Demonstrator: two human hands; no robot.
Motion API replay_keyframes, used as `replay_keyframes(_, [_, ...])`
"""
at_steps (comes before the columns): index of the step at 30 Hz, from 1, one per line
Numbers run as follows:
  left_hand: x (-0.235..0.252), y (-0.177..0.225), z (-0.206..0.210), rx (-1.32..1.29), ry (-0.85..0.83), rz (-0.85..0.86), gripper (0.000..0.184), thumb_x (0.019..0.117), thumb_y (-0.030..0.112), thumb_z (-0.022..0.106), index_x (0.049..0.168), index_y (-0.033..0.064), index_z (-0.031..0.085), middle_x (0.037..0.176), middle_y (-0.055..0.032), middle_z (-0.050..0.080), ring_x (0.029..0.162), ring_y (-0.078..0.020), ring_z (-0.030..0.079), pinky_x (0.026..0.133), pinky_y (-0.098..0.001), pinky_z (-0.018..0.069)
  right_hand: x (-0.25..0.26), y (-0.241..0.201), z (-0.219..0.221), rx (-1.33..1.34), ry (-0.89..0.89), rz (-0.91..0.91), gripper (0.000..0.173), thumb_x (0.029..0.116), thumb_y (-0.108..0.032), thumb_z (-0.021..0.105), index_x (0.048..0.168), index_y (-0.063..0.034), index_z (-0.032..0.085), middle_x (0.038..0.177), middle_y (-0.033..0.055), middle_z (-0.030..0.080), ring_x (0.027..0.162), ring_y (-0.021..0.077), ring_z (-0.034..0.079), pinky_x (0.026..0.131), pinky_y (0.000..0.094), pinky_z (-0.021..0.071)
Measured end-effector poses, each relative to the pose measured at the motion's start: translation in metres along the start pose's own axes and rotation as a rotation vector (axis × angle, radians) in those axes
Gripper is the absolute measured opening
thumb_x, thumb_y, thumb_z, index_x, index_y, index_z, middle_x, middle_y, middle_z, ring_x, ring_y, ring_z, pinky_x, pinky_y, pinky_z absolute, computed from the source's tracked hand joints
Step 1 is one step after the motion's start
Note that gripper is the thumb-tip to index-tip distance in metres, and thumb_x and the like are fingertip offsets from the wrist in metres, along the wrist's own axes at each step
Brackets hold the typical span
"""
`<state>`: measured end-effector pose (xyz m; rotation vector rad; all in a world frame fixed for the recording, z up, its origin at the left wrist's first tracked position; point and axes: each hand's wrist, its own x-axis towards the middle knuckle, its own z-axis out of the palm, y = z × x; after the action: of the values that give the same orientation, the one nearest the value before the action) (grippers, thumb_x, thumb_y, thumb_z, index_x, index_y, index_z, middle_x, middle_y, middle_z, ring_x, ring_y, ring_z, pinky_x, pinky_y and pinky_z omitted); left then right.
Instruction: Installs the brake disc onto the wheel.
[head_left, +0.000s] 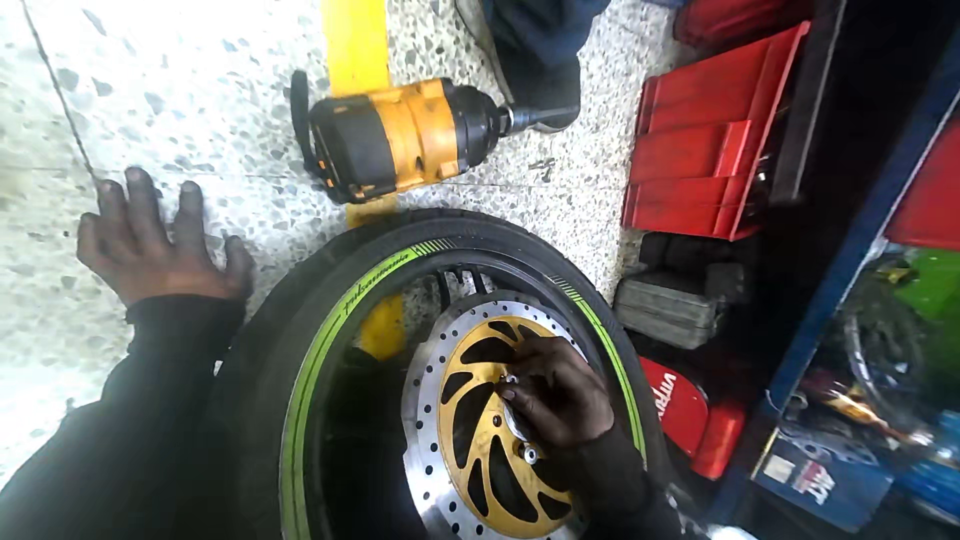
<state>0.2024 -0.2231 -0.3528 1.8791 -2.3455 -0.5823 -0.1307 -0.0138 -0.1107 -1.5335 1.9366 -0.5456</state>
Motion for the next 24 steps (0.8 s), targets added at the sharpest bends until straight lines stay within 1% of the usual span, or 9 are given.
replay_keyframes(3, [-0.001,-0.003,0.005,0.006,0.026,0.007,0.068,0.0988,0.057,0.039,0.158,0.0238,0.039,0.168,-0.0182,0.024,0.154,-0.0452,0.020,0.118,-0.0680,0.0161,-0.002,0.001,0.000,0.012,-0.022,-0.014,0.018,0.0931,-0.032,0.074,0.100,-0.0157,0.079,0.111,0.0015,0.073,0.109,0.0154,0.066,0.096,0.0372,0.0556])
replay_keyframes(7, [-0.001,-0.001,0.002,0.000,0.027,0.011,0.067,0.0995,0.056,0.039,0.158,0.0232,0.039,0.168,-0.0197,0.025,0.153,-0.0482,0.021,0.118,-0.0689,0.0165,0.000,-0.004,0.004,-0.096,0.032,0.024,0.028,0.0882,-0.041,0.078,0.083,-0.0146,0.069,0.099,0.0011,0.071,0.097,0.0130,0.067,0.087,0.0335,0.0575])
replay_keyframes(9, [-0.001,0.000,0.000,-0.006,0.007,0.003,0.067,0.0996,0.056,0.039,0.158,0.0229,0.039,0.168,-0.0196,0.024,0.154,-0.0478,0.020,0.118,-0.0688,0.0158,0.001,-0.004,0.006,-0.169,0.051,0.027,0.035,0.0884,-0.047,0.076,0.082,-0.0138,0.069,0.098,0.0024,0.072,0.096,0.0142,0.068,0.086,0.0349,0.0576])
replay_keyframes(11, [0.000,0.003,-0.004,-0.015,-0.015,0.004,0.067,0.1000,0.054,0.040,0.158,0.0204,0.039,0.168,-0.0209,0.024,0.154,-0.0481,0.019,0.118,-0.0704,0.0150,0.001,-0.007,0.007,-0.228,0.054,0.029,0.039,0.0897,-0.052,0.073,0.088,-0.0127,0.073,0.101,0.0046,0.073,0.098,0.0168,0.069,0.086,0.0373,0.0581])
replay_keyframes(13, [-0.001,0.004,-0.005,-0.012,-0.013,0.005,0.067,0.1005,0.054,0.039,0.158,0.0206,0.039,0.168,-0.0202,0.024,0.154,-0.0477,0.019,0.118,-0.0699,0.0151,-0.002,-0.009,0.005,-0.211,0.000,0.035,0.043,0.0901,-0.054,0.072,0.104,-0.0134,0.075,0.110,0.0043,0.072,0.105,0.0177,0.068,0.091,0.0398,0.0573])
replay_keyframes(14, [-0.001,0.003,-0.004,-0.015,-0.011,0.003,0.067,0.1007,0.054,0.039,0.158,0.0209,0.038,0.168,-0.0198,0.024,0.154,-0.0477,0.019,0.118,-0.0701,0.0146,-0.003,-0.010,0.003,-0.169,-0.042,0.036,0.043,0.0906,-0.052,0.072,0.113,-0.0148,0.074,0.114,0.0029,0.071,0.109,0.0175,0.065,0.095,0.0412,0.0553])
replay_keyframes(16, [-0.001,0.001,-0.003,-0.015,-0.016,-0.002,0.066,0.1009,0.054,0.039,0.159,0.0222,0.037,0.169,-0.0193,0.022,0.154,-0.0477,0.017,0.119,-0.0694,0.0133,-0.005,-0.008,-0.002,-0.076,-0.092,0.026,0.032,0.0947,-0.040,0.068,0.116,-0.0166,0.075,0.118,0.0003,0.071,0.114,0.0165,0.063,0.100,0.0411,0.0528])
replay_keyframes(19, [-0.001,0.000,-0.001,-0.011,-0.033,-0.007,0.067,0.1002,0.054,0.040,0.159,0.0227,0.036,0.169,-0.0194,0.020,0.155,-0.0473,0.016,0.119,-0.0690,0.0127,-0.007,0.001,-0.007,-0.016,-0.073,-0.009,0.019,0.0969,-0.026,0.066,0.107,-0.0141,0.078,0.114,0.0013,0.073,0.111,0.0154,0.066,0.097,0.0357,0.0566])
replay_keyframes(24, [0.000,-0.003,0.004,0.005,0.014,0.000,0.067,0.0997,0.056,0.040,0.159,0.0260,0.036,0.169,-0.0185,0.022,0.155,-0.0456,0.018,0.119,-0.0684,0.0137,-0.001,0.006,-0.006,0.034,-0.066,-0.050,0.012,0.0923,-0.025,0.075,0.097,-0.0146,0.077,0.110,0.0011,0.074,0.107,0.0150,0.068,0.096,0.0369,0.0567])
